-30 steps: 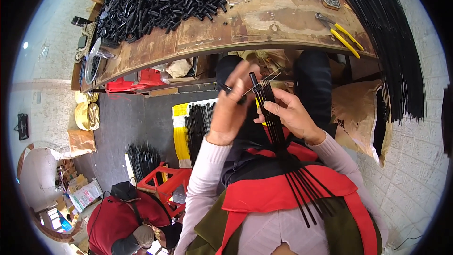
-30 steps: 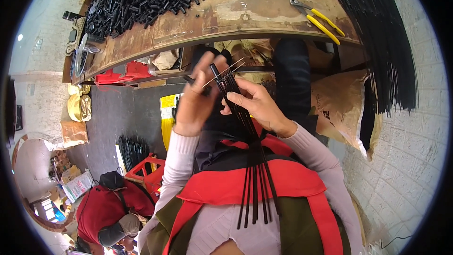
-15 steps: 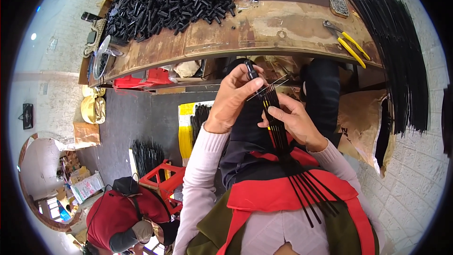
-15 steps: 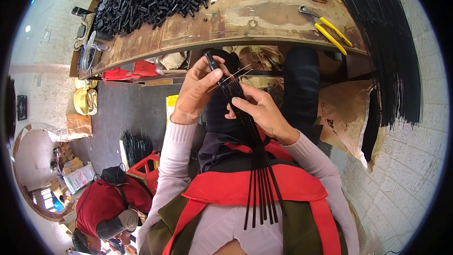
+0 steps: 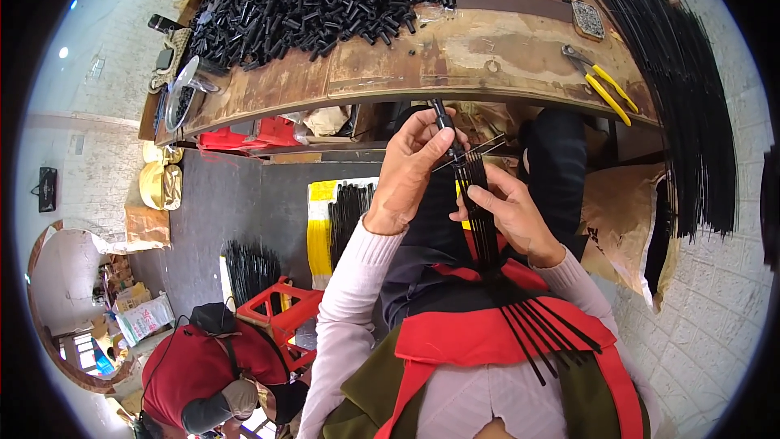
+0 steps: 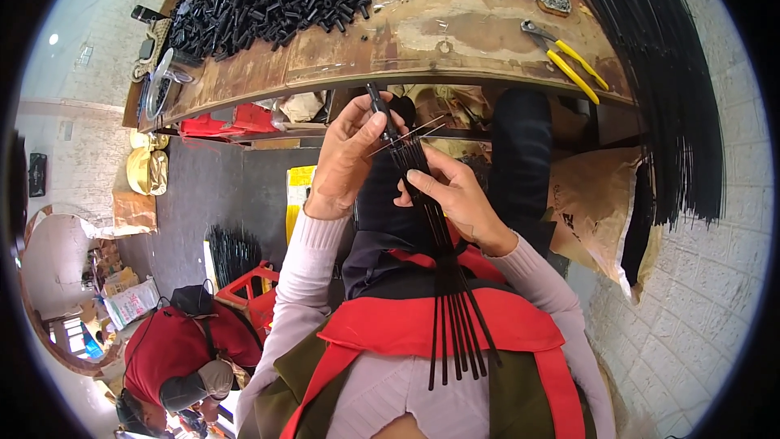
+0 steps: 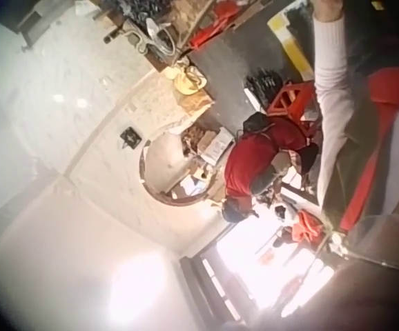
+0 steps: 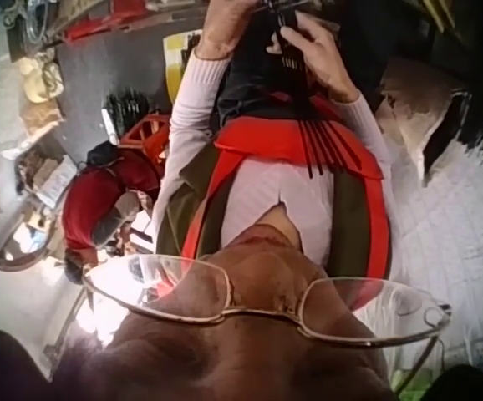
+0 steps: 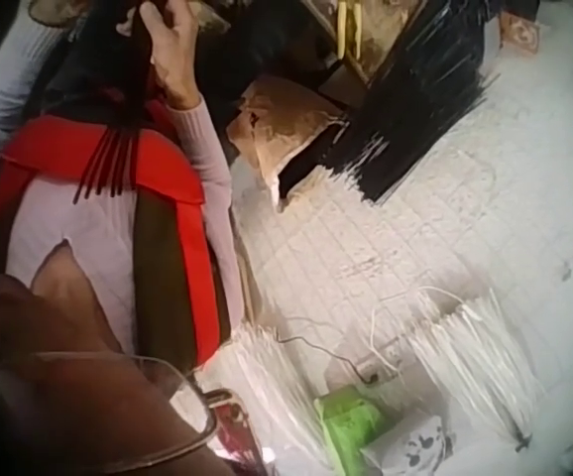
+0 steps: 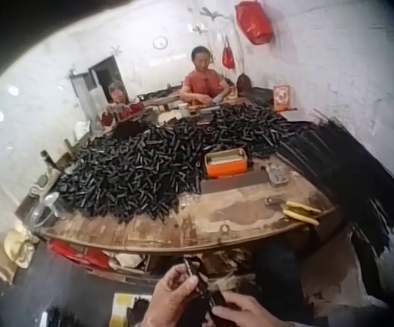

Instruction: Gathering, aligning, and trimming bundles of black umbrella ribs using an alignment jig and pliers on a factory workbench.

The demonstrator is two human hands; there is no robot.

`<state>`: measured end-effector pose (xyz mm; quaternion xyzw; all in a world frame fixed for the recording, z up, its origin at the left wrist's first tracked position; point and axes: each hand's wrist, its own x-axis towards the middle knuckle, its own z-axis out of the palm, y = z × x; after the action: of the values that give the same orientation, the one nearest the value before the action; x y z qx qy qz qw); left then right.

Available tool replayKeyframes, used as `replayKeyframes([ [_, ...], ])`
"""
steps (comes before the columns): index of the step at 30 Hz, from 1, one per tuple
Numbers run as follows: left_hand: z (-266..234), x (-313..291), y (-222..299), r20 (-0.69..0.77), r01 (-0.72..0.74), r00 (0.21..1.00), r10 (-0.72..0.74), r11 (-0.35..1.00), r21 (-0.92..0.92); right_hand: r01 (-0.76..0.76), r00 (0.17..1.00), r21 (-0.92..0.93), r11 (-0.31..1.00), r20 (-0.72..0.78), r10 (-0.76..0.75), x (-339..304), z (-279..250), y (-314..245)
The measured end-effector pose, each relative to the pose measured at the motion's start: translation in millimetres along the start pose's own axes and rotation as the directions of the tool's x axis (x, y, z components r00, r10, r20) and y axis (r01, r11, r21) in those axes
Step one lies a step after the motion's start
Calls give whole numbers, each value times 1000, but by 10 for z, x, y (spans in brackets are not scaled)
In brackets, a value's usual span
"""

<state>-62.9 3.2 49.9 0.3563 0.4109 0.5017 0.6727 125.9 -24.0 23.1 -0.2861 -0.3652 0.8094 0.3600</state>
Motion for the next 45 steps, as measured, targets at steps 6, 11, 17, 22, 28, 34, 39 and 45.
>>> replayKeyframes([
  [6,45,-49,25,-55,-8,998,3,996,-89,-2,1000,-2,1000,-22,2,5,35,-5],
  [11,12,-4,9,-52,-31,998,31,1000,-4,10,1000,-14,1000,-22,-10,24,13,13],
  [17,32,6,-36,-188,-62,978,94,984,166,2,999,-37,999,-49,-4,38,36,9],
  [22,60,20,93,-207,-66,972,108,978,197,20,999,-19,1000,-27,-21,44,36,11],
  [28,-6,14,34,-162,-83,980,118,974,209,14,1000,-20,1000,-10,-14,60,14,15],
  [34,-20,26,86,-80,-76,992,97,969,237,8,1000,6,1000,5,-8,57,-1,-3],
  [39,-130,86,22,92,-55,995,49,996,65,-15,1000,44,999,16,14,54,-42,19],
  [45,-132,111,-32,125,-60,991,53,997,46,-14,999,68,998,31,12,70,-93,28],
])
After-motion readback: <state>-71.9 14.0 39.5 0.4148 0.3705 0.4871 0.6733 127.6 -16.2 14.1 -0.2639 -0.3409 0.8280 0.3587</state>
